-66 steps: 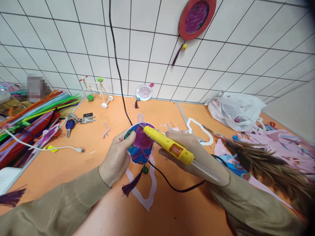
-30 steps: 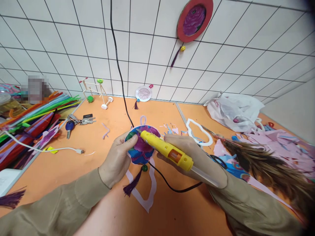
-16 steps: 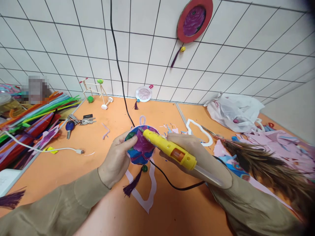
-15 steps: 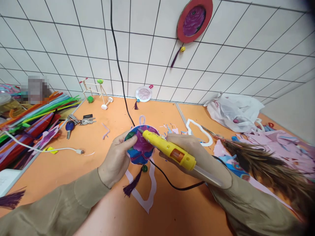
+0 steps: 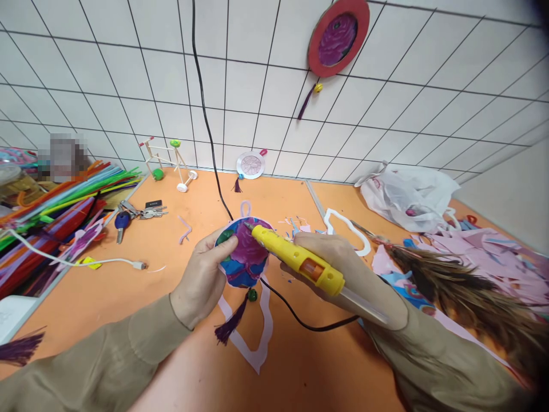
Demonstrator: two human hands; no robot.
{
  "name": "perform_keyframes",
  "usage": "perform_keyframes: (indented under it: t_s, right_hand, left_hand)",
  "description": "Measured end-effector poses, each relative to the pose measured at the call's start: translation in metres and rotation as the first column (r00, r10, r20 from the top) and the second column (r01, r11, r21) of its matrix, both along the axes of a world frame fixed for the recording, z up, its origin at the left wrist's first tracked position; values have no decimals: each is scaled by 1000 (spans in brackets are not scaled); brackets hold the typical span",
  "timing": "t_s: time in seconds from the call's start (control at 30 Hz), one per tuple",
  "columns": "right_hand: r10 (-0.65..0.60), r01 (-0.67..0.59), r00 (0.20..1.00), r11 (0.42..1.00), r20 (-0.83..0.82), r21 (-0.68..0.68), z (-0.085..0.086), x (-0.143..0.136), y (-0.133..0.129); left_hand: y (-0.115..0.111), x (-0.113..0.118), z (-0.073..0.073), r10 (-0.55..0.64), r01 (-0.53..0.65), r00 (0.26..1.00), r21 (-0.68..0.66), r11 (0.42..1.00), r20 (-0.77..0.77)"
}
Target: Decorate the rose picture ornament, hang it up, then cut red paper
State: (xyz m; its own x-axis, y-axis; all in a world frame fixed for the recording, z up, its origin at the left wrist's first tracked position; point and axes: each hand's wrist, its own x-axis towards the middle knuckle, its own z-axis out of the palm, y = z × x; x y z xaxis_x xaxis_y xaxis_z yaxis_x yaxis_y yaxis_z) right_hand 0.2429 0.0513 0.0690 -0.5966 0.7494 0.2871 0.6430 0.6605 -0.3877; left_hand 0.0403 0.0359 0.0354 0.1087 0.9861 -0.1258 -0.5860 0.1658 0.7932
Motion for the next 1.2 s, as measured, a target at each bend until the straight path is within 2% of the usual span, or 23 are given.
perform_keyframes:
  t_s: [0.4, 0.7, 1.03, 1.2]
  right_hand:
    - [1, -2, 1000, 999, 19, 52, -4, 1, 3]
    - [49, -51, 998, 998, -30, -44, -7, 1, 3]
    - [42, -42, 999, 999, -15, -15, -9, 1, 3]
    - [-5, 4, 1000, 999, 28, 53, -7, 2, 4]
  left_hand:
    - [0, 0, 0, -10, 10, 1000, 14, 1000, 7]
    - [-1, 2, 1, -23, 22, 999, -42, 999, -38]
    - [-1, 2, 0, -42, 39, 997, -51, 998, -61]
    - [-1, 2, -1, -31, 29, 999, -43, 999, -29]
